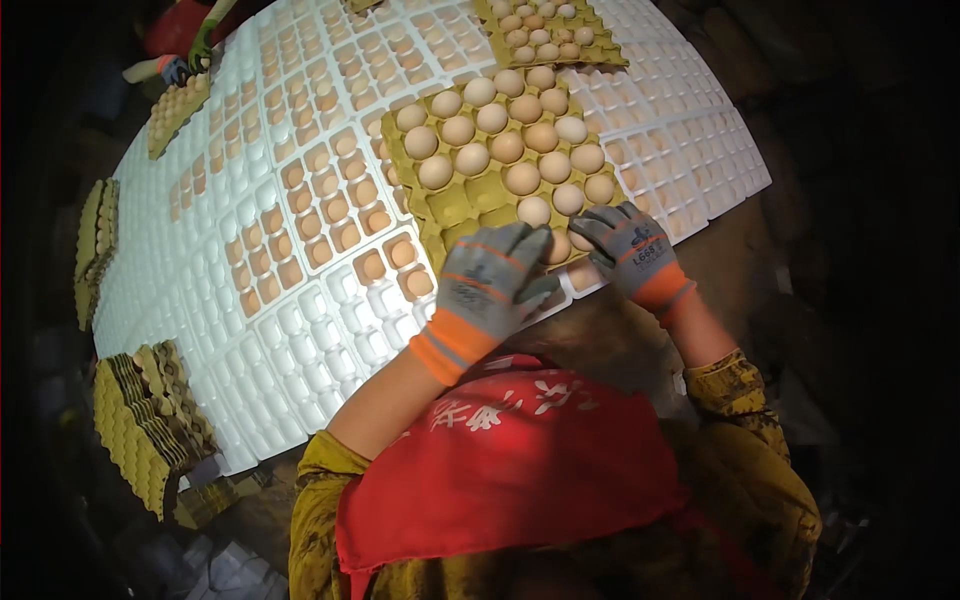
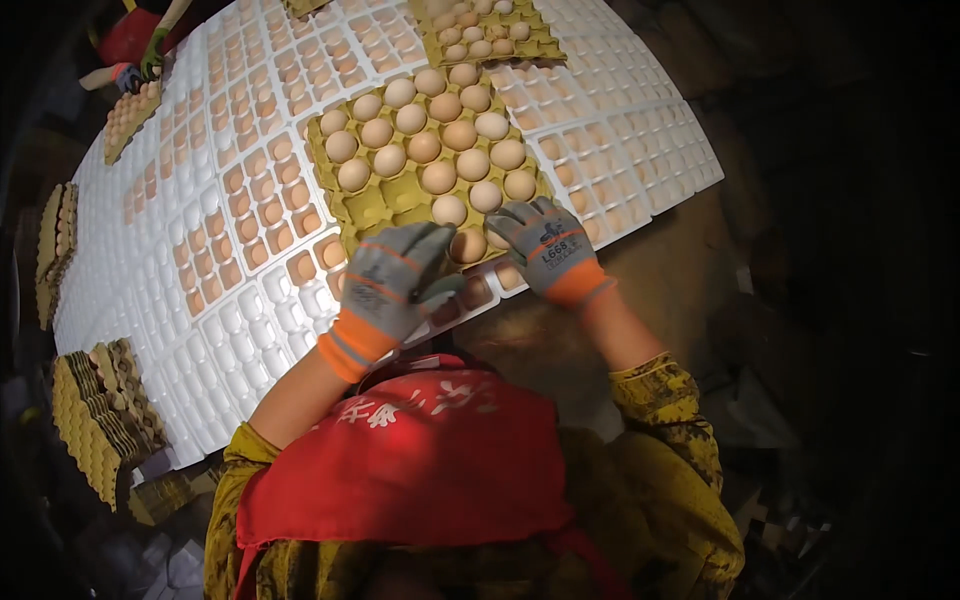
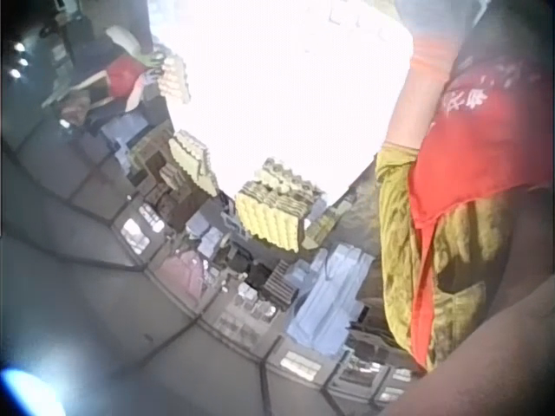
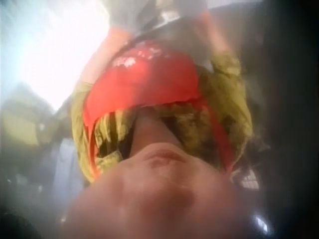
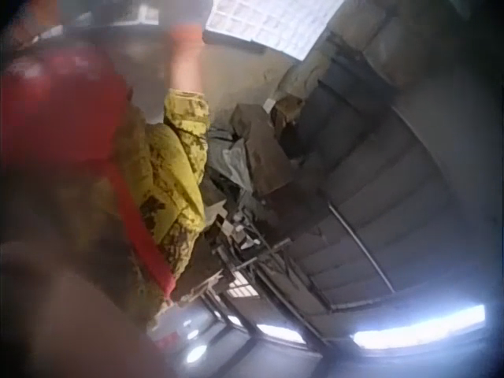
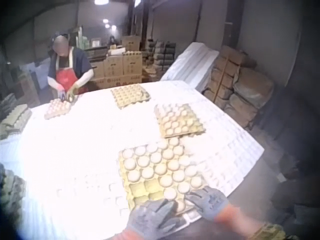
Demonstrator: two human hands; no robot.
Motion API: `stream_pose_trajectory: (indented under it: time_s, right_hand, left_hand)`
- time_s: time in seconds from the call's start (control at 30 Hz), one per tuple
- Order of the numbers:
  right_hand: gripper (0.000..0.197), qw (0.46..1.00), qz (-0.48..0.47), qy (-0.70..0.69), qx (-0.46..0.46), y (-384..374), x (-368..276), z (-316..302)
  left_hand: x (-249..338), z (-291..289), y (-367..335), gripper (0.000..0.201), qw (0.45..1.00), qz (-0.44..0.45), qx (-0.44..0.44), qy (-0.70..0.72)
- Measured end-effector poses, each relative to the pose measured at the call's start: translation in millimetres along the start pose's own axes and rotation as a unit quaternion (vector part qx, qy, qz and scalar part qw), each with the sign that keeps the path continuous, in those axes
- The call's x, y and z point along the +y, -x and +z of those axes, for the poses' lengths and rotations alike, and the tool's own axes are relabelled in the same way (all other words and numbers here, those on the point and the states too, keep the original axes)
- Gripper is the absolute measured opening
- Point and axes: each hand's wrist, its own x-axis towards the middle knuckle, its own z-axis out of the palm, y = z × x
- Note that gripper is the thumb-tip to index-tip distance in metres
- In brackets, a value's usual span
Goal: The person picks up eggs by hand from a large white tray and places them into egg cartons. They handle several eggs at a time, filling the cartons before stacking them on the side of the table.
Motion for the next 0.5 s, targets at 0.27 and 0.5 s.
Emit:
stream_pose_trajectory:
  time_s: [0.27, 0.5]
  right_hand:
    - [0.031, 0.863, 0.006, -0.466, 0.195, 2, 51, -5]
    - [0.036, 0.976, -0.044, -0.2, 0.079, -49, 35, -16]
  left_hand:
    - [-1, 35, -24, 0.056, 0.967, -0.157, -0.013, 0.199]
    - [-24, 10, -39, 0.036, 0.766, -0.366, 0.022, 0.527]
